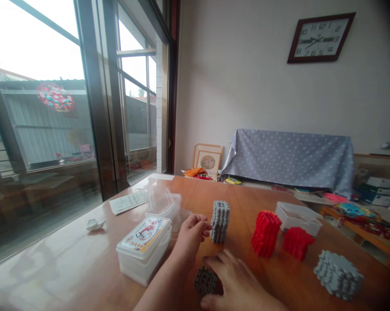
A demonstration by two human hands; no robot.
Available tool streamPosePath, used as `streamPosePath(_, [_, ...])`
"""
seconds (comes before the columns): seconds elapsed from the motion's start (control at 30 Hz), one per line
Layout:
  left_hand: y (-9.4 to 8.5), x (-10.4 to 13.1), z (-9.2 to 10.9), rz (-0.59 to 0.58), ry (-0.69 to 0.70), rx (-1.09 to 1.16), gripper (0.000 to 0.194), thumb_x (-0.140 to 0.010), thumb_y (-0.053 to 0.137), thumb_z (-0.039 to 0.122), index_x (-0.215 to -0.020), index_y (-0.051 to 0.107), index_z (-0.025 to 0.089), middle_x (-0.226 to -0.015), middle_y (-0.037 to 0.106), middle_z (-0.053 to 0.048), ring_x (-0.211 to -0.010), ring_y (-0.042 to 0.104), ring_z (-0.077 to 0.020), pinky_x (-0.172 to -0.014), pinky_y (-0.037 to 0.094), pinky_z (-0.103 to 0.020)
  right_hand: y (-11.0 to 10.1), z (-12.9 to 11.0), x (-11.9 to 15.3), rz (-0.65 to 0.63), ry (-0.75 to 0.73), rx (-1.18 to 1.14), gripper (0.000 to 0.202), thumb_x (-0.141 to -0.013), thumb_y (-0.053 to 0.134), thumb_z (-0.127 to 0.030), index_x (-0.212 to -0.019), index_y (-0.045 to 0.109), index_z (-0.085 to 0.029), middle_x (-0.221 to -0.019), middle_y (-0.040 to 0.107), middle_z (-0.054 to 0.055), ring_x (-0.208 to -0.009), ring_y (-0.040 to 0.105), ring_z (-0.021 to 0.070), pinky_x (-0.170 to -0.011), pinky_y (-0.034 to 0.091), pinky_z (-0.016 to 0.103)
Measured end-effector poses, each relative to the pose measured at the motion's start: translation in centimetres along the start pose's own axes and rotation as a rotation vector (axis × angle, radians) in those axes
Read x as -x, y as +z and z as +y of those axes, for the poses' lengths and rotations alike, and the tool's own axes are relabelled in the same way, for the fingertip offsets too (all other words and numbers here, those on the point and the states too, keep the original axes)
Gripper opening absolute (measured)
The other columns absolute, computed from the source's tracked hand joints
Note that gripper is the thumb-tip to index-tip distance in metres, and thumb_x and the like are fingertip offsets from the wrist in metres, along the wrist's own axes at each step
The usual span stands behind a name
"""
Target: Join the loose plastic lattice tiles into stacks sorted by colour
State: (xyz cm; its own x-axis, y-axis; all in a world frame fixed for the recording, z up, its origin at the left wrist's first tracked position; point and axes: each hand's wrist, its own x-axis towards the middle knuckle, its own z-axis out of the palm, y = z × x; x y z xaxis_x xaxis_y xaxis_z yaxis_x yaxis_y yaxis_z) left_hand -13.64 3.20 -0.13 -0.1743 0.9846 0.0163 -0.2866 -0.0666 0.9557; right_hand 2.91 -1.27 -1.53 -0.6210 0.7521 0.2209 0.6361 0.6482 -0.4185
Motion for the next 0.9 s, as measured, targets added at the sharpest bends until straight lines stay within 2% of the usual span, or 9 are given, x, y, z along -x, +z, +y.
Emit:
streamPosePath(0.07, [0.0, 0.0, -0.1, -0.003, -0.002, -0.003, 0.024, -0.070, 0.068, 0.026, -0.091, 0.061, 0.018, -0.079, 0.072, -0.004, -0.059, 0.057, -0.0107, -0.059, 0.036, -0.024, 0.7, 0.1, 0.1, -0.036, 0.014, 0.001, 0.053, -0.063, 0.085, -0.028, -0.113, 0.069, -0.031, -0.109, 0.067, 0.005, -0.101, 0.063, 0.0301, -0.085, 0.052, 0.038])
streamPosePath(0.13, [0.0, 0.0, -0.1, -0.003, -0.008, -0.007, 0.025, -0.069, 0.069, 0.027, -0.091, 0.061, 0.018, -0.079, 0.072, -0.004, -0.059, 0.057, -0.0107, -0.060, 0.036, -0.024, 0.8, 0.5, -0.1, 0.004, 0.021, -0.022, 0.051, -0.066, 0.077, -0.019, -0.114, 0.067, -0.030, -0.108, 0.066, 0.005, -0.102, 0.063, 0.0291, -0.086, 0.052, 0.038])
streamPosePath(0.3, [0.3, 0.2, 0.0, -0.012, -0.003, -0.064, 0.024, -0.069, 0.069, 0.026, -0.091, 0.062, 0.018, -0.081, 0.071, -0.003, -0.064, 0.058, -0.0119, -0.061, 0.037, -0.024, 0.1, 2.5, -0.5, 0.300, 0.059, -0.079, 0.059, -0.074, 0.068, -0.017, -0.131, 0.055, -0.027, -0.118, 0.062, 0.008, -0.111, 0.060, 0.0280, -0.098, 0.050, 0.042])
streamPosePath(0.37, [0.6, 0.4, 0.1, -0.051, -0.002, -0.107, 0.022, -0.071, 0.070, 0.027, -0.090, 0.063, 0.018, -0.080, 0.069, -0.002, -0.066, 0.058, -0.0124, -0.062, 0.037, -0.024, -0.1, 3.5, -0.7, 0.410, 0.049, -0.093, 0.059, -0.077, 0.067, -0.018, -0.134, 0.051, -0.028, -0.119, 0.061, 0.008, -0.111, 0.060, 0.0271, -0.099, 0.050, 0.042])
streamPosePath(0.47, [1.1, 0.8, 0.0, -0.145, -0.011, -0.136, 0.021, -0.072, 0.072, 0.029, -0.089, 0.064, 0.018, -0.077, 0.066, -0.001, -0.067, 0.058, -0.0131, -0.062, 0.037, -0.025, -0.1, 4.7, -0.8, 0.504, 0.021, -0.120, 0.060, -0.080, 0.065, -0.019, -0.137, 0.048, -0.028, -0.123, 0.059, 0.009, -0.115, 0.060, 0.0268, -0.098, 0.052, 0.042])
streamPosePath(0.57, [1.5, 1.1, -0.3, -0.218, -0.032, -0.113, 0.022, -0.069, 0.073, 0.024, -0.087, 0.064, 0.017, -0.076, 0.067, -0.002, -0.066, 0.058, -0.0133, -0.062, 0.037, -0.025, -0.1, 5.2, -0.7, 0.543, 0.029, -0.142, 0.058, -0.083, 0.063, -0.020, -0.138, 0.048, -0.028, -0.127, 0.058, 0.010, -0.118, 0.059, 0.0274, -0.097, 0.053, 0.042])
streamPosePath(0.7, [1.7, 1.1, -0.5, -0.233, -0.051, -0.041, 0.020, -0.068, 0.071, 0.021, -0.085, 0.062, 0.016, -0.073, 0.066, -0.003, -0.063, 0.056, -0.0126, -0.061, 0.037, -0.025, -0.3, 5.2, -0.6, 0.566, 0.017, -0.212, 0.054, -0.084, 0.066, -0.026, -0.136, 0.050, -0.027, -0.130, 0.059, 0.011, -0.119, 0.059, 0.0287, -0.095, 0.055, 0.043])
streamPosePath(0.8, [1.5, 0.9, -0.6, -0.216, -0.064, 0.012, 0.021, -0.069, 0.071, 0.022, -0.087, 0.061, 0.016, -0.073, 0.065, -0.003, -0.062, 0.055, -0.0120, -0.060, 0.038, -0.025, -0.5, 4.9, -0.7, 0.571, 0.058, -0.433, 0.054, -0.088, 0.067, -0.036, -0.137, 0.049, -0.026, -0.132, 0.062, 0.012, -0.116, 0.063, 0.0279, -0.089, 0.057, 0.040])
streamPosePath(0.9, [1.6, 0.9, -0.8, -0.209, -0.059, 0.027, 0.024, -0.070, 0.072, 0.023, -0.090, 0.060, 0.017, -0.075, 0.065, -0.002, -0.062, 0.055, -0.0119, -0.060, 0.039, -0.025, -0.4, 4.7, -0.9, 0.513, 0.084, -0.693, 0.048, -0.094, 0.061, -0.044, -0.135, 0.049, -0.022, -0.121, 0.069, 0.013, -0.104, 0.070, 0.0242, -0.087, 0.059, 0.037])
